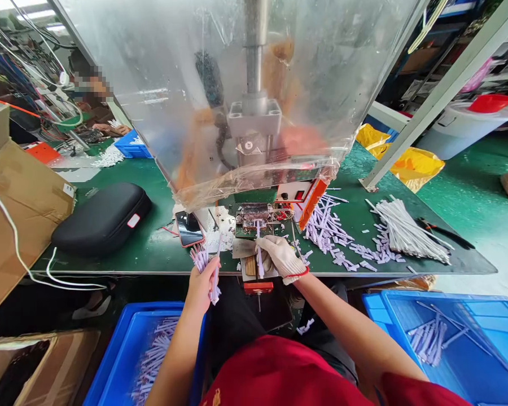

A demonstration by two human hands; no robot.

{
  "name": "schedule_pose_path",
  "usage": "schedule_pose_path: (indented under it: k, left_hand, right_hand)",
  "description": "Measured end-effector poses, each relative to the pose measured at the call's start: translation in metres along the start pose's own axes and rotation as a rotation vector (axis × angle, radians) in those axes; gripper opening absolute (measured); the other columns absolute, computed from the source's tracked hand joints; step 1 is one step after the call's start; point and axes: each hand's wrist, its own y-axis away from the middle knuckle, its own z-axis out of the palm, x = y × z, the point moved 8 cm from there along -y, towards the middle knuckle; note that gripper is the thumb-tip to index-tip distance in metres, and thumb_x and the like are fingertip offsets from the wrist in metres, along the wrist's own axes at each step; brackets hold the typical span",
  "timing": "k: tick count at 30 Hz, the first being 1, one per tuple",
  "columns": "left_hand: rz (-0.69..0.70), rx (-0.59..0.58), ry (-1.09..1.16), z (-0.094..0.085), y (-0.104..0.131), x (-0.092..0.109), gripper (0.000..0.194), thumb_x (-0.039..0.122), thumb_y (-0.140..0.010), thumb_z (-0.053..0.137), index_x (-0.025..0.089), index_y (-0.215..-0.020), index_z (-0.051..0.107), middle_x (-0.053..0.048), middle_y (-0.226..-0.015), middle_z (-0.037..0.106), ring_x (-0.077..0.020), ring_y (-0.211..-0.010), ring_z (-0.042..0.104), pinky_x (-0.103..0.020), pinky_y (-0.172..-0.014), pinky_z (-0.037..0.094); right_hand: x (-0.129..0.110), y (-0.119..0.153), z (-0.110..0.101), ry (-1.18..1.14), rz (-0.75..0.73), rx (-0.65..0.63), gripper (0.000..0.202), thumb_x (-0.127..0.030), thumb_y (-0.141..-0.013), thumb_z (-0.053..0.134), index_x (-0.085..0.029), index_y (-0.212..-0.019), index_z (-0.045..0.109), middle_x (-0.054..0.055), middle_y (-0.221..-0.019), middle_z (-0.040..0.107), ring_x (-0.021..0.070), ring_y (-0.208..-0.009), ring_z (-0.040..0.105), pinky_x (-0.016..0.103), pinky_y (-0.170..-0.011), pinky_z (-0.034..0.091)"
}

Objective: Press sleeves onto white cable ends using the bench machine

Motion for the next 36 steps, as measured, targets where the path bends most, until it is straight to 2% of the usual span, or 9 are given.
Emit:
schedule_pose_path:
  k: [8, 15, 18, 21, 24, 26, 31, 34, 36]
  left_hand:
    - [0.004, -0.018, -0.034, 0.001, -0.002, -0.003, 0.044, 0.049, -0.064, 0.085, 0.014, -0.061, 0.058, 0.006, -0.046, 0.048, 0.0002, -0.034, 0.031, -0.014, -0.035, 0.021]
    - [0.068, -0.15, -0.22, 0.011, -0.001, 0.003, 0.038, 0.048, -0.076, 0.075, 0.014, -0.064, 0.062, 0.004, -0.047, 0.053, -0.0035, -0.037, 0.038, -0.016, -0.036, 0.024]
    - [0.094, -0.268, -0.338, 0.021, -0.003, 0.01, 0.034, 0.045, -0.078, 0.075, 0.015, -0.066, 0.063, 0.003, -0.049, 0.054, -0.0063, -0.041, 0.045, -0.018, -0.042, 0.035]
    - [0.12, -0.409, -0.54, 0.033, -0.004, 0.021, 0.036, 0.044, -0.079, 0.074, 0.015, -0.062, 0.06, 0.002, -0.05, 0.055, -0.0073, -0.043, 0.047, -0.02, -0.045, 0.037]
    - [0.111, -0.545, -0.686, 0.05, 0.0, 0.031, 0.033, 0.043, -0.077, 0.075, 0.016, -0.065, 0.061, 0.003, -0.052, 0.056, -0.0084, -0.045, 0.048, -0.021, -0.046, 0.037]
    - [0.095, -0.632, -0.749, 0.065, 0.004, 0.035, 0.03, 0.043, -0.077, 0.075, 0.017, -0.068, 0.062, 0.003, -0.054, 0.056, -0.0092, -0.047, 0.047, -0.021, -0.045, 0.036]
    - [0.07, -0.881, -0.822, 0.092, 0.015, 0.036, 0.025, 0.039, -0.08, 0.073, 0.018, -0.07, 0.063, 0.004, -0.058, 0.054, -0.0102, -0.053, 0.044, -0.022, -0.05, 0.034]
    - [-0.028, -0.929, -0.738, 0.074, 0.01, 0.034, 0.026, 0.042, -0.079, 0.075, 0.018, -0.079, 0.065, 0.005, -0.056, 0.05, -0.0086, -0.048, 0.039, -0.022, -0.045, 0.03]
    - [-0.099, -0.759, -0.621, 0.048, -0.007, 0.035, 0.031, 0.047, -0.081, 0.072, 0.018, -0.08, 0.062, 0.009, -0.046, 0.04, -0.0064, -0.039, 0.03, -0.021, -0.038, 0.022]
  right_hand:
    - [0.004, -0.008, 0.003, -0.054, 0.007, -0.076, 0.03, -0.044, -0.083, 0.059, -0.018, -0.068, 0.057, 0.001, -0.05, 0.063, 0.0134, -0.034, 0.054, 0.021, -0.031, 0.04]
    - [0.002, -0.008, 0.005, -0.054, 0.023, -0.064, 0.031, -0.045, -0.086, 0.055, -0.018, -0.07, 0.058, 0.001, -0.053, 0.063, 0.0117, -0.034, 0.051, 0.022, -0.032, 0.038]
    - [-0.011, -0.002, -0.008, 0.119, 0.015, -0.029, 0.029, -0.044, -0.088, 0.054, -0.019, -0.076, 0.056, 0.0, -0.057, 0.063, 0.0121, -0.038, 0.054, 0.023, -0.038, 0.041]
    - [-0.047, 0.013, -0.027, 0.489, -0.137, 0.016, 0.028, -0.048, -0.089, 0.057, -0.02, -0.087, 0.061, 0.0, -0.068, 0.067, 0.0126, -0.052, 0.06, 0.023, -0.05, 0.044]
    - [-0.081, 0.034, -0.02, 0.809, -0.39, -0.139, 0.031, -0.051, -0.089, 0.061, -0.023, -0.103, 0.067, -0.001, -0.081, 0.069, 0.0133, -0.07, 0.063, 0.023, -0.064, 0.044]
    - [-0.088, 0.048, -0.007, 0.896, -0.469, -0.287, 0.027, -0.046, -0.092, 0.058, -0.024, -0.101, 0.07, -0.001, -0.083, 0.069, 0.0129, -0.073, 0.061, 0.023, -0.066, 0.042]
    - [-0.077, 0.074, 0.009, 0.791, -0.42, -0.501, 0.026, -0.033, -0.095, 0.05, -0.019, -0.081, 0.066, 0.0, -0.074, 0.063, 0.0101, -0.064, 0.056, 0.02, -0.059, 0.04]
    - [-0.066, 0.082, -0.028, 0.619, -0.219, -0.443, 0.028, -0.038, -0.096, 0.047, -0.018, -0.084, 0.062, -0.001, -0.069, 0.061, 0.0103, -0.057, 0.056, 0.02, -0.052, 0.041]
    - [-0.064, 0.079, -0.077, 0.659, -0.162, -0.264, 0.033, -0.044, -0.097, 0.044, -0.018, -0.085, 0.061, 0.0, -0.071, 0.063, 0.0116, -0.058, 0.057, 0.021, -0.052, 0.041]
